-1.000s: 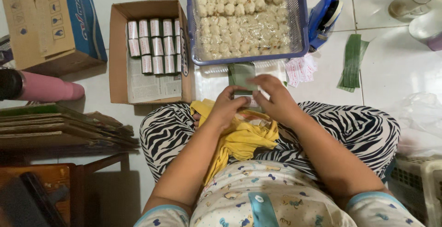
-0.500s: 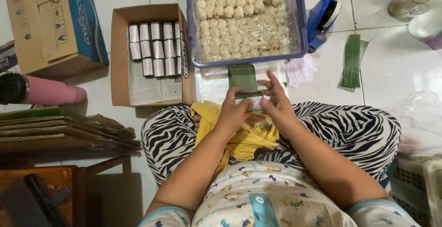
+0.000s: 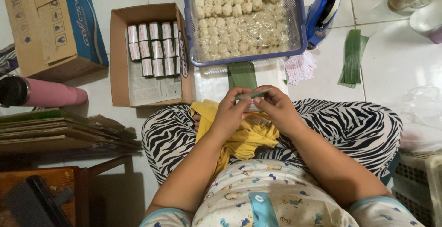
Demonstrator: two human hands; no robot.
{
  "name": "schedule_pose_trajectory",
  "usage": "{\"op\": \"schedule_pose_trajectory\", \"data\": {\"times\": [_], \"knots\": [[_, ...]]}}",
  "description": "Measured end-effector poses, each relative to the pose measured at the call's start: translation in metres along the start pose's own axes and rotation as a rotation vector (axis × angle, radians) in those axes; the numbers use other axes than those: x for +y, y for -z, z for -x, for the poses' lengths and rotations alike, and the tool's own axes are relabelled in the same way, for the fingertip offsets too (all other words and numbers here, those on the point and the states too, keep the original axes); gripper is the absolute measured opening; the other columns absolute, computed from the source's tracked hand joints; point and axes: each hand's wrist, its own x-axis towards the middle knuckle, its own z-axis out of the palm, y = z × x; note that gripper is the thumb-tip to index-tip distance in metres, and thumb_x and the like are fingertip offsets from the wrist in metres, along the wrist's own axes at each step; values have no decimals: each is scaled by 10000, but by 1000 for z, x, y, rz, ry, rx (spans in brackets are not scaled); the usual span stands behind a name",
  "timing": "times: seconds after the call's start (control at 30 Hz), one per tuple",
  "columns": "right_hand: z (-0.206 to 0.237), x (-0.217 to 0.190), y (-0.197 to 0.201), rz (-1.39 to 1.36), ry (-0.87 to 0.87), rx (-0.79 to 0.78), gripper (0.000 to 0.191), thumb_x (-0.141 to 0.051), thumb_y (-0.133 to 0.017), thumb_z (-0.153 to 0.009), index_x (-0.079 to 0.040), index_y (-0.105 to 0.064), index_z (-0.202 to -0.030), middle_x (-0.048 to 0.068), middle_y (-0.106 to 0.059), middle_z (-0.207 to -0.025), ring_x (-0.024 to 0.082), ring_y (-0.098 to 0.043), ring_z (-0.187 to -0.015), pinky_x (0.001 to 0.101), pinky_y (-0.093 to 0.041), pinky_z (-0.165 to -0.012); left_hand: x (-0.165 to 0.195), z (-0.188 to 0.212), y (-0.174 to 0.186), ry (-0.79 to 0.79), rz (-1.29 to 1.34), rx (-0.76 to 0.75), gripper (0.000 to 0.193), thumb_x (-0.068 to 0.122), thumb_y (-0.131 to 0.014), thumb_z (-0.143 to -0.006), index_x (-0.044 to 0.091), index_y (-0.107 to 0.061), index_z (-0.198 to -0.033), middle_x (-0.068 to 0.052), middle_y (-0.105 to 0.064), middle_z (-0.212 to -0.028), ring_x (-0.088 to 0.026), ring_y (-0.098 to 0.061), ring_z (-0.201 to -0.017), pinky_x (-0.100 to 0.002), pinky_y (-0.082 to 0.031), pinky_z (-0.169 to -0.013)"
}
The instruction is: The person sits on the floor and repeatedly wraps small white food balls in green leaf strips. They place each wrapped item into a cardboard box. The person also handles small paper labels and a yellow cloth during the process.
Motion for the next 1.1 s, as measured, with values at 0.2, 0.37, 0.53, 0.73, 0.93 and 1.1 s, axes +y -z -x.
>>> {"op": "schedule_pose_trajectory", "data": {"times": [0.2, 0.37, 0.53, 0.73, 0.93, 1.1], "knots": [[3, -7, 0, 2, -14, -26, 291, -88, -651, -981, -4, -597, -1255, 56, -676, -1104, 100, -630, -998, 264, -540, -867, -10, -4, 3, 40, -95, 97, 200, 99, -720, -981, 27, -698, -1166, -47, -595, -855, -113, -498, -717, -268, -429, -596], [6, -22, -5, 76, -21, -57, 292, -109, -663, -969, 2, -604, -1233, 83, -682, -1110, 102, -650, -972, 251, -558, -850, -11, -13, 15, -30, 8, 0, 183, 45, -753, -888, -4, -709, -1058, -38, -727, -945, -75, -672, -824, -227, -570, -735], [22, -33, -19, 806, 647, 272, 432, -119, -723, -920, -29, -513, -1286, 123, -557, -1223, 247, -550, -1089, 391, -482, -929, -7, -15, 17, 7, -117, 110, 151, 45, -756, -903, -6, -742, -1045, -52, -714, -876, -83, -630, -732, -230, -523, -655], [32, -46, -27, 1447, 1021, 9, 361, -222, -753, -879, -79, -647, -1193, 90, -623, -1231, 280, -572, -1188, 454, -449, -1000, -11, -20, 17, 20, 50, 134, 134, 41, -736, -895, -5, -712, -1019, -29, -714, -884, -83, -639, -726, -223, -529, -636], [29, -58, -27, 1512, 1013, -4, 399, -248, -736, -889, -45, -653, -1222, 92, -638, -1238, 259, -619, -1136, 435, -446, -968, -15, -20, 29, -16, 5, 20, 171, 95, -740, -964, -8, -737, -1100, -48, -716, -963, -80, -629, -819, -214, -519, -712], [23, -65, -22, 1206, 720, 12, 357, -143, -726, -857, -60, -661, -1199, 80, -676, -1181, 279, -651, -1076, 440, -451, -971, -6, -9, 34, -56, -71, -134, 293, 153, -735, -962, 22, -668, -1215, -60, -738, -1100, -78, -680, -970, -205, -565, -859]]}}
